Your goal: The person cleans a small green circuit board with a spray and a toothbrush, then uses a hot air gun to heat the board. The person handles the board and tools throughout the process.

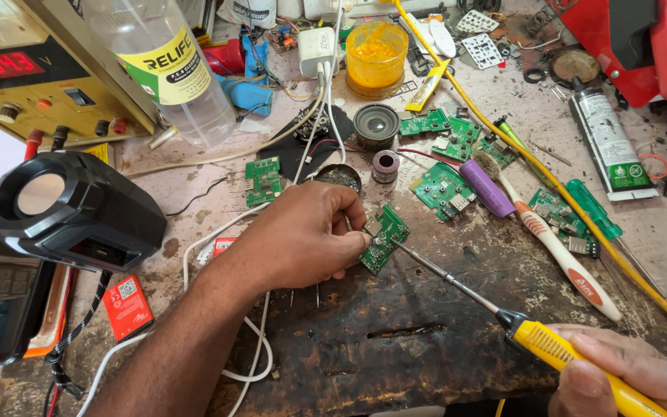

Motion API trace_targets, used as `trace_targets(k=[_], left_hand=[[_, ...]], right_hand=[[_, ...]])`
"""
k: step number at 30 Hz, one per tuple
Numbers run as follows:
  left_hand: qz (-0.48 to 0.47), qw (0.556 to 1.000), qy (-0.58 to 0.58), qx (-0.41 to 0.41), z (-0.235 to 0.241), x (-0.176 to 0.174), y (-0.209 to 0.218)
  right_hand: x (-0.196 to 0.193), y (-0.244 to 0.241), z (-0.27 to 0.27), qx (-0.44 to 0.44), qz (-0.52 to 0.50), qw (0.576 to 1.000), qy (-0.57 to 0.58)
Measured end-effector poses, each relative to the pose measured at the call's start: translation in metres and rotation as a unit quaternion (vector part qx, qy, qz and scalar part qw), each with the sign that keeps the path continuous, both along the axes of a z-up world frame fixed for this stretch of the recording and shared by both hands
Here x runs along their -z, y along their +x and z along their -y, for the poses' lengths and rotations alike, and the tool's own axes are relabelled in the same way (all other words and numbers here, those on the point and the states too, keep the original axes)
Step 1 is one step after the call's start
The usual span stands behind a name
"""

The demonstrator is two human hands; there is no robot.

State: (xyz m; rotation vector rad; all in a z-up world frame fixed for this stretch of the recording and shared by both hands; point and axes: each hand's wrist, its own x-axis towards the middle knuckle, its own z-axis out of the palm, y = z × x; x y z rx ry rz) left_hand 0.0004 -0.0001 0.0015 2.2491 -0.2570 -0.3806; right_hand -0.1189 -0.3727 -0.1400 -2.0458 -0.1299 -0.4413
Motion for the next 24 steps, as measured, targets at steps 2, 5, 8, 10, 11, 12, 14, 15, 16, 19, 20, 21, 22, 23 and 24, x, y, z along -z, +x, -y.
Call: trace_targets(k=[2,5,8,10,11,12,14,15,16,19,20,21,22,23,24], left_hand=[[-0.002,1.0,0.002,-0.002,0.001,0.0,0.0],[-0.013,1.0,0.005,-0.007,0.0,0.001,0.0],[-0.022,1.0,-0.008,-0.01,-0.001,0.003,0.001],[-0.034,0.999,-0.03,-0.011,-0.001,0.004,0.002],[-0.031,0.998,-0.049,-0.01,-0.001,0.005,0.002],[-0.028,0.997,-0.067,-0.009,-0.002,0.005,0.001],[-0.013,0.997,-0.077,-0.005,-0.002,0.004,0.002],[-0.004,0.998,-0.068,-0.002,-0.003,0.004,0.001],[0.005,0.998,-0.059,0.001,-0.003,0.005,0.0],[0.108,0.994,-0.017,0.017,0.0,0.004,-0.004],[0.114,0.993,-0.014,0.014,0.002,0.003,-0.005],[0.121,0.993,-0.009,0.01,0.002,0.002,-0.006],[0.128,0.992,-0.005,0.005,0.003,0.001,-0.006],[0.133,0.991,-0.008,0.006,0.003,0.0,-0.007],[0.138,0.99,-0.011,0.006,0.003,0.0,-0.008]], right_hand=[[-0.012,0.013,0.009,-0.022,-0.003,1.0,-0.009],[-0.017,0.041,0.031,0.005,-0.36,0.926,0.114],[-0.007,0.037,0.042,-0.071,-0.017,0.997,-0.023],[-0.006,0.03,0.043,-0.022,0.028,0.999,0.019],[-0.01,0.028,0.041,-0.002,0.05,0.998,0.044],[-0.018,0.03,0.038,0.008,0.071,0.995,0.068],[-0.047,0.045,0.029,0.014,0.13,0.986,0.107],[-0.065,0.054,0.023,0.011,0.156,0.981,0.115],[-0.084,0.064,0.015,0.008,0.18,0.976,0.121],[-0.144,0.088,-0.012,-0.001,0.231,0.967,0.111],[-0.161,0.098,-0.022,-0.002,0.244,0.964,0.104],[-0.176,0.107,-0.032,-0.007,0.251,0.964,0.092],[-0.19,0.119,-0.041,-0.008,0.258,0.963,0.074],[-0.199,0.129,-0.048,-0.006,0.26,0.964,0.058],[-0.206,0.139,-0.052,0.013,0.262,0.965,0.019]])
